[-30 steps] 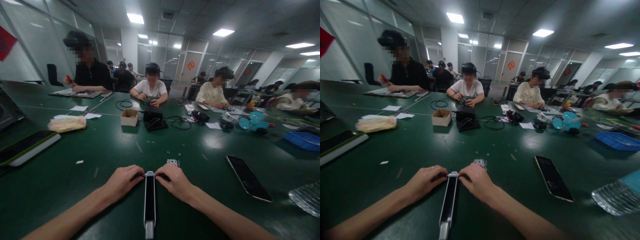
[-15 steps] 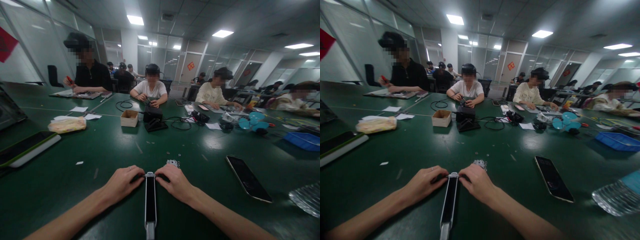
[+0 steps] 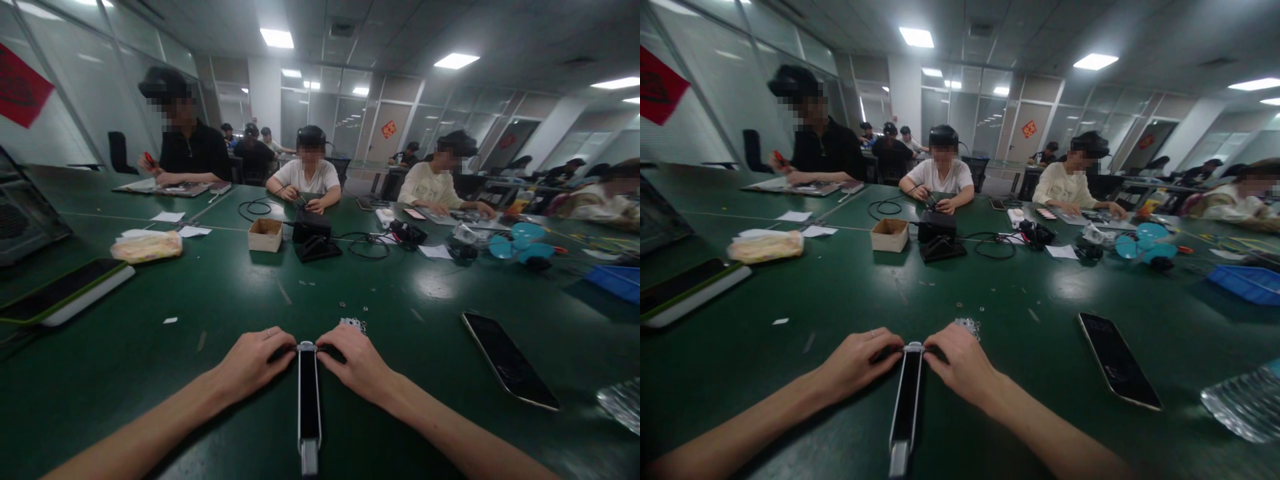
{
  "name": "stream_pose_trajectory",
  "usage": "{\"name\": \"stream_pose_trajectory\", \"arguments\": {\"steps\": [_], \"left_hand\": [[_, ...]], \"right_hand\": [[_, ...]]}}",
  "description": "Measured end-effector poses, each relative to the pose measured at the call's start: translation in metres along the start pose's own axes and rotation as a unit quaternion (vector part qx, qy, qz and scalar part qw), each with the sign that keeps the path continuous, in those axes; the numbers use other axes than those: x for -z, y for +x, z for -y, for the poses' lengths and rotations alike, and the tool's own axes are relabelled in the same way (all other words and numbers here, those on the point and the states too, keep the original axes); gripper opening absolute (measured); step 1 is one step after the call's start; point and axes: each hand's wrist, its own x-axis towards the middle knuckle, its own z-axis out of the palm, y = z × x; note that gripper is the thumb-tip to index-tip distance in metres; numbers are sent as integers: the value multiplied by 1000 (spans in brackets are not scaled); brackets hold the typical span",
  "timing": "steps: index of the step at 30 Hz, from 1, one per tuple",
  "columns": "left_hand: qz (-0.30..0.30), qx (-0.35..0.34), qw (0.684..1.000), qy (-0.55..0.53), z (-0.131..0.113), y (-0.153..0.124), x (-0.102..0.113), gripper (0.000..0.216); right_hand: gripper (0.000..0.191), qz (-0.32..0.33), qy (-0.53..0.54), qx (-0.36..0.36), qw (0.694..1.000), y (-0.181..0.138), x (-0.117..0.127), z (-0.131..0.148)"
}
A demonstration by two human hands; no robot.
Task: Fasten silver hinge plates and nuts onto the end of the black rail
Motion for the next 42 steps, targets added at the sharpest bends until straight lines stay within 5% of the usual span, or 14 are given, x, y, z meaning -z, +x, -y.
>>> {"name": "stream_pose_trajectory", "arguments": {"steps": [27,42], "left_hand": [[0,9,1000,18,-3,-1,1,11],[14,19,999,21,-7,0,3,13]], "right_hand": [[7,-12,-41,-10,999,-1,-2,1],[20,-2,-41,2,999,-1,-1,1]]}}
